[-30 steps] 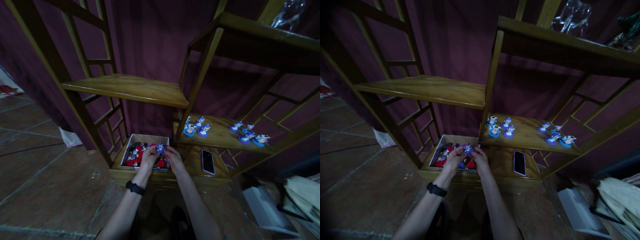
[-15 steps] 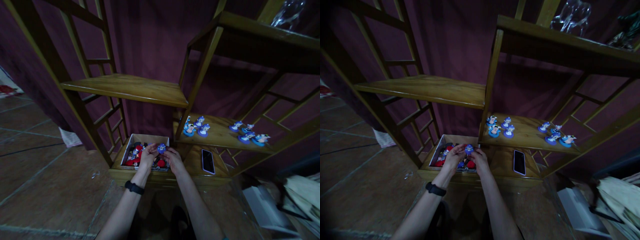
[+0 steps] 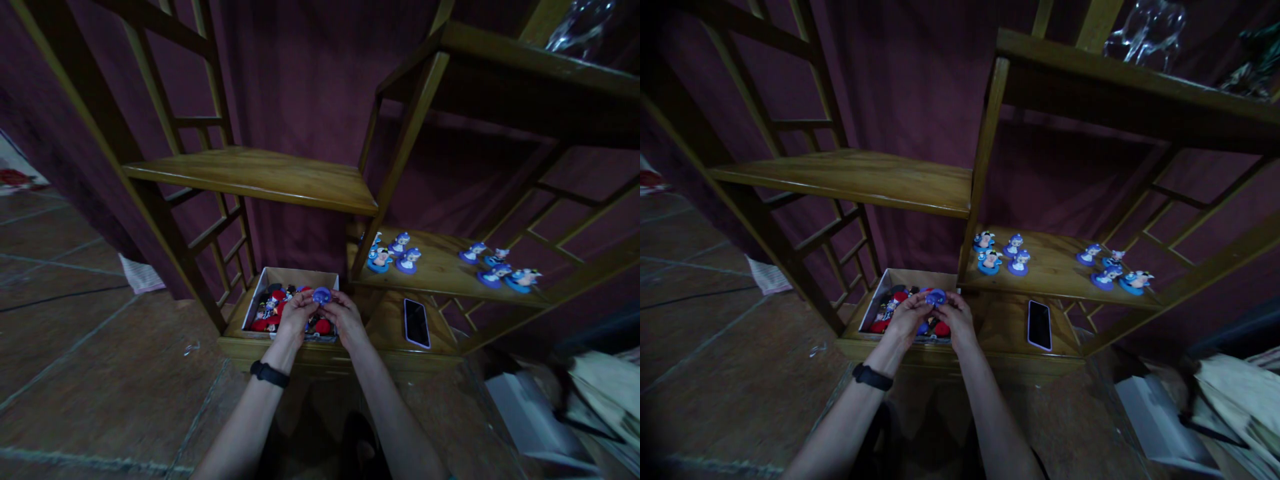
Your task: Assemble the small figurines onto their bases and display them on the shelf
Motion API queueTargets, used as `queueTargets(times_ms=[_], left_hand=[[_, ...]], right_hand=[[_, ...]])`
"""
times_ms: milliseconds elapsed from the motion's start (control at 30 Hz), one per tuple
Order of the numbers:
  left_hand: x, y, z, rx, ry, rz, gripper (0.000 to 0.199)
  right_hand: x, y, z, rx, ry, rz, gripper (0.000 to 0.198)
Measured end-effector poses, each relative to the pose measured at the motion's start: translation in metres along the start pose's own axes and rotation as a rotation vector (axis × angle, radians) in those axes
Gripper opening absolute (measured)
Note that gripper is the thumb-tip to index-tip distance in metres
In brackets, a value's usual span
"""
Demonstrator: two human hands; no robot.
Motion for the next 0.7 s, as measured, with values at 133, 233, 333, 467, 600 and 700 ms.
queueTargets(times_ms=[133, 233, 333, 467, 600, 700], left_hand=[[-0.005, 0.006, -0.001, 0.041, 0.032, -0.027, 0.036], [-0.006, 0.007, -0.002, 0.039, 0.035, -0.04, 0.036], [-0.006, 0.008, -0.002, 0.046, 0.031, -0.065, 0.036], [-0.009, 0.017, -0.002, 0.108, 0.055, -0.113, 0.034], [-0.011, 0.025, 0.0, 0.144, 0.094, -0.141, 0.033], [-0.009, 0.025, 0.002, 0.114, 0.096, -0.142, 0.035]], right_hand=[[0.003, 0.0, 0.004, 0.03, -0.011, 0.017, 0.031], [0.001, -0.002, 0.004, 0.026, 0.017, 0.074, 0.032], [0.001, -0.004, 0.004, 0.02, 0.024, 0.1, 0.033], [-0.002, -0.003, 0.003, 0.038, 0.058, 0.113, 0.033], [-0.004, 0.0, 0.001, 0.034, 0.054, 0.077, 0.03], [-0.006, 0.005, -0.001, 0.048, 0.034, 0.008, 0.027]])
Point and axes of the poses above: each hand's wrist, its own z-axis away from the middle knuckle, its own x-axis out of the palm, y = z × x, the point moved 10 cm from there along -z, towards the middle knuckle, and after that the axes turned 3 degrees about z, right-handed, at the moved point
